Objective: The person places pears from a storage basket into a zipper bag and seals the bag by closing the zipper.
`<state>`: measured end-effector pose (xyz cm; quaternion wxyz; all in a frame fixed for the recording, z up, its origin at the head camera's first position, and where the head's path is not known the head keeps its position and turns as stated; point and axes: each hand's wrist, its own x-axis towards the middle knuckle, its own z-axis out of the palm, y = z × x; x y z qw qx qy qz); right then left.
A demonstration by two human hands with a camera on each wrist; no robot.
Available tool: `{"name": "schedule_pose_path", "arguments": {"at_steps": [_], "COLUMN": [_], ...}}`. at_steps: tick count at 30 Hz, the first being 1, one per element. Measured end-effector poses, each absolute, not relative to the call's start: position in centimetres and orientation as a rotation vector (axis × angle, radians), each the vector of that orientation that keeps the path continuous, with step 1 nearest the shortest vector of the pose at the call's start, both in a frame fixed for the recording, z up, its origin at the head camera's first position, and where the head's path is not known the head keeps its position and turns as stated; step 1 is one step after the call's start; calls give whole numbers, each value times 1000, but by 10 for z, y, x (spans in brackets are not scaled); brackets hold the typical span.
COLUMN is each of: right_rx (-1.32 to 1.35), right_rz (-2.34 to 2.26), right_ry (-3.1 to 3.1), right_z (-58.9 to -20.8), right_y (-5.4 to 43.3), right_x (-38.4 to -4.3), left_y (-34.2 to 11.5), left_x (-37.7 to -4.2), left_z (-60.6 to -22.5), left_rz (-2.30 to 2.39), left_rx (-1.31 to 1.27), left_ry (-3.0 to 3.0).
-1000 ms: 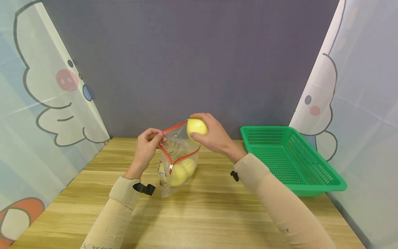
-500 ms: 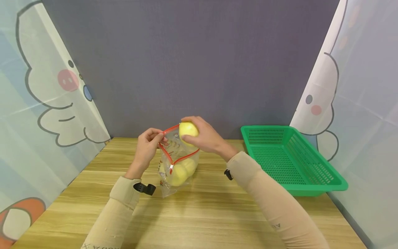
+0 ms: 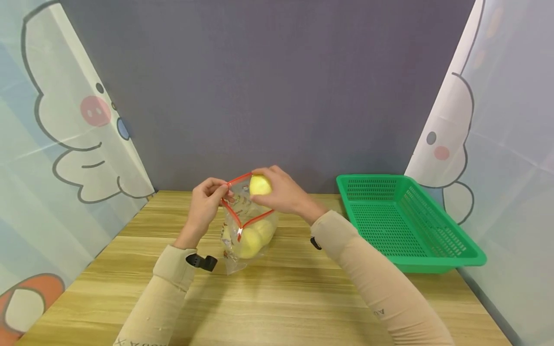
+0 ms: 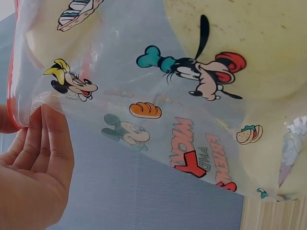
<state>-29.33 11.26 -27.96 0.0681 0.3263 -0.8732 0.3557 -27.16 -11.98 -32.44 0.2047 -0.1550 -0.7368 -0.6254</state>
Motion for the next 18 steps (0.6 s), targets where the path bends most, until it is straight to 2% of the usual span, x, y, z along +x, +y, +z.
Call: {"name": "schedule_pose_path", "arguments": {"at_steps": [9,18], "right_rx": [1007,993], "right_rz": [911,1027], "right_ry": [-2674,-2566], "right_z": [-286,-286], "right_y": [114,114], "right_x": [-297,-300], "left_y": [-120,-120], "left_x": [-274,-274], "left_z": [-327,-325], "left_rz": [-1747,-1736], "left_rx": [-454,-451], "left_ry": [-2040,-2038]}}
